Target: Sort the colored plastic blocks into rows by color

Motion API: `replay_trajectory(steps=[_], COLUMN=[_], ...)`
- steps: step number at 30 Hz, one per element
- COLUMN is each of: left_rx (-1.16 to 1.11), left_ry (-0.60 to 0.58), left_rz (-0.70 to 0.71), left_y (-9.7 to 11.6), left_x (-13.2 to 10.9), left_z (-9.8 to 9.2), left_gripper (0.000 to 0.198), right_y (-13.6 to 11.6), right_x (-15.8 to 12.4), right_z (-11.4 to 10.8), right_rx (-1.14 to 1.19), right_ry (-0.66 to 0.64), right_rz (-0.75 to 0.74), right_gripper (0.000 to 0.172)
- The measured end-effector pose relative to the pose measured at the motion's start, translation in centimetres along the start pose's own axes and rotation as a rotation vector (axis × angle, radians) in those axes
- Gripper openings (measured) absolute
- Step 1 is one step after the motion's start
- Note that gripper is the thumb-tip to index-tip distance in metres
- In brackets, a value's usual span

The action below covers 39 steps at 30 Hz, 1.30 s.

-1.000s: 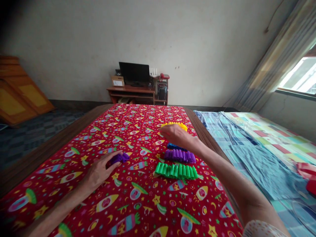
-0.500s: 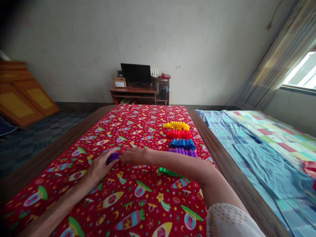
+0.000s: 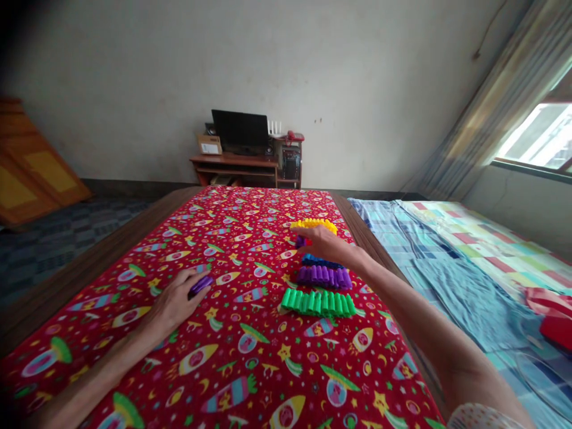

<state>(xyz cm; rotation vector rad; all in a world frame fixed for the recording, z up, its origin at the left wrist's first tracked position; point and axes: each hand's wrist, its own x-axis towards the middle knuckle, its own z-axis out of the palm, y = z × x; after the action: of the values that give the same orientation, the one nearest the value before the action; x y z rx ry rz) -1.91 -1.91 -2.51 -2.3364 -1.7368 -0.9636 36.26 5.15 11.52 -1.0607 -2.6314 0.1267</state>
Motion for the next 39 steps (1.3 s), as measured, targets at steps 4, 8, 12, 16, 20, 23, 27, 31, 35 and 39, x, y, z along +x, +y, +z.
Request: replay_trajectory(steps=[4, 8, 12, 16, 20, 23, 27, 31, 35, 39], left_rx=[-0.058, -0.143, -0.233, -0.267, -0.262, -0.254, -0.218, -0.207, -0.233, -0.371], left_ry=[-0.050, -0.165, -0.282, -0.271, -0.212, -0.207, -0.198, -0.198, -0.191, -0.215], left_rz=[-0.020, 0.005, -0.021, -0.071, -0.092, -0.088, -0.088, -0.073, -0.079, -0.200], left_y=[0.3, -0.2, -0.7, -0.6, -0.3, -0.2, -0.2, 0.0, 0.1, 0.6], left_x=[0.3, 0.6, 0.9, 1.1, 1.0, 1.0, 1.0, 1.0, 1.1, 1.0], left_z=[-0.5, -1.2, -2.0, -2.0, -1.7, -1.6, -1.6, -1.7, -1.9, -2.0], left_gripper=[0.047, 0.054, 0.051, 0.045, 0.044, 0.043, 0.043, 0.041, 0.043, 0.055], right_y=[2.6, 2.6, 2.3, 2.0, 1.0, 0.0, -1.2, -1.7, -1.6, -1.9], right_x=[-2.2, -2.0, -1.4, -1.3, -1.8, -2.3, -3.0, -3.4, -3.5, -3.0], right_z=[-0.2, 1.1, 2.1, 2.1, 1.5, 1.3, 1.7, 2.4, 2.4, 1.6], right_rx=[-0.162, -0.215, -0.217, -0.194, -0.146, -0.075, -0.119, -0.203, -0.239, -0.138], right_ry=[-0.090, -0.173, -0.220, -0.201, -0.185, -0.209, -0.267, -0.302, -0.291, -0.234], right_rz=[0.110, 0.072, 0.068, 0.058, 0.028, -0.064, -0.130, -0.136, -0.115, -0.165], right_gripper=[0.055, 0.058, 0.056, 0.056, 0.055, 0.052, 0.044, 0.041, 0.042, 0.036])
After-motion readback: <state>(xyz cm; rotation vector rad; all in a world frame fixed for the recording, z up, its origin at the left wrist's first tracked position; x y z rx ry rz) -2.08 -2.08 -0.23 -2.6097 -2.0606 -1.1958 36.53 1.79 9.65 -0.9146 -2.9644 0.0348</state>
